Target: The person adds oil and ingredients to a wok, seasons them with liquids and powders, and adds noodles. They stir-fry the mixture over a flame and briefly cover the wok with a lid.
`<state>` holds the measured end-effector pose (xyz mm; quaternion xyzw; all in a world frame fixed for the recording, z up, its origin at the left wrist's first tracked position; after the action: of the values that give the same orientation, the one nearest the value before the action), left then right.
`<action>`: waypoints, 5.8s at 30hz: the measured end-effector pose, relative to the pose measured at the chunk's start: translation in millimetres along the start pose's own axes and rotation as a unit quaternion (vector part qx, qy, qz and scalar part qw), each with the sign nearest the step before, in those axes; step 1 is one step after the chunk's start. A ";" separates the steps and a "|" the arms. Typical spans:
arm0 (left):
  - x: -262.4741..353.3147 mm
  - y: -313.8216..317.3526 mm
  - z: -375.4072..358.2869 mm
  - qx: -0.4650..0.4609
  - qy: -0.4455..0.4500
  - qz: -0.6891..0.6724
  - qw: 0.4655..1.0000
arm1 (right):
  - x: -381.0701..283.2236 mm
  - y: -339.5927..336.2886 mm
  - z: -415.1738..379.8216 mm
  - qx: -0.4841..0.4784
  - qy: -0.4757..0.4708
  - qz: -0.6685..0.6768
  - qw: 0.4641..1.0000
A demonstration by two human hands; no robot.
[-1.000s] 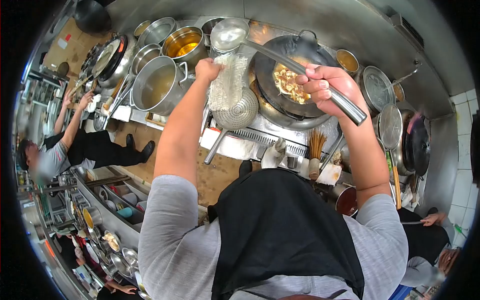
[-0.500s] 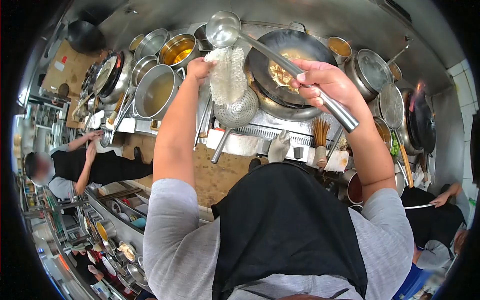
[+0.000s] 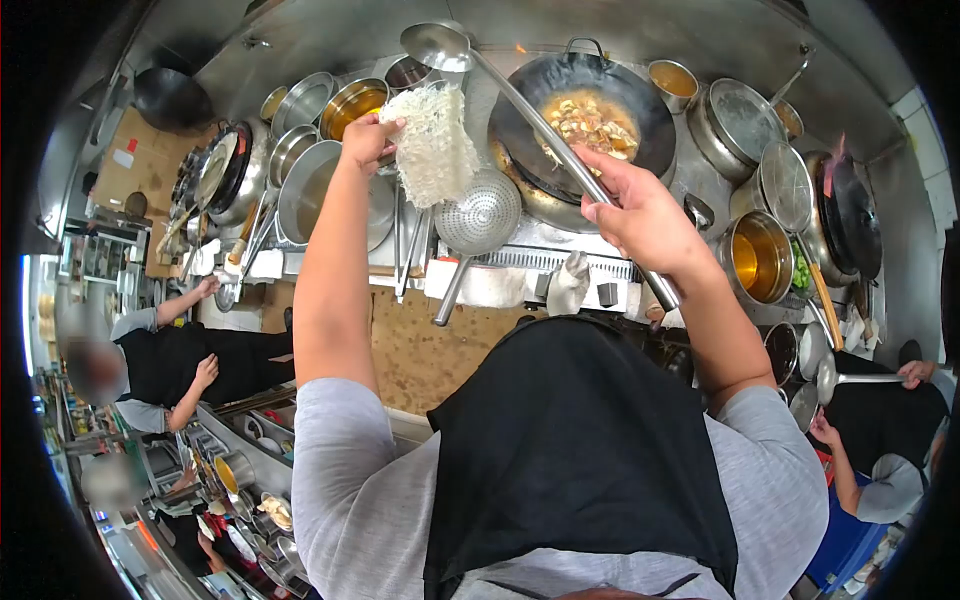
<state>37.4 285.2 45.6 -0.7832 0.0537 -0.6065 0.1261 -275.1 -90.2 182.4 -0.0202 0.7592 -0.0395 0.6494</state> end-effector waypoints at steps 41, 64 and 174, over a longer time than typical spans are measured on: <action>-53.1 266.5 -232.1 -0.079 0.472 0.216 0.851 | 188.8 -44.7 -67.1 0.235 0.009 -0.321 0.917; -92.3 288.2 -201.1 -0.131 0.477 0.258 0.830 | 168.3 -29.4 -74.9 0.214 0.066 -0.315 0.922; -67.9 292.6 -258.3 -0.100 0.463 0.293 0.831 | 256.4 -82.8 -67.4 0.129 0.064 -0.309 0.940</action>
<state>-208.9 -14.5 -34.7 -0.3667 0.3926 -0.8242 0.1793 -383.3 -191.4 -52.5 -0.1672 0.7440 -0.3373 0.5520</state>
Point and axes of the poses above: each hand's wrist, its own z-axis towards the middle knuckle, its own y-axis out of the palm, x = y × z, the point moved 2 cm from there along z, towards the middle knuckle, and after that the axes turned 12 degrees about x, right-handed, at the moved point
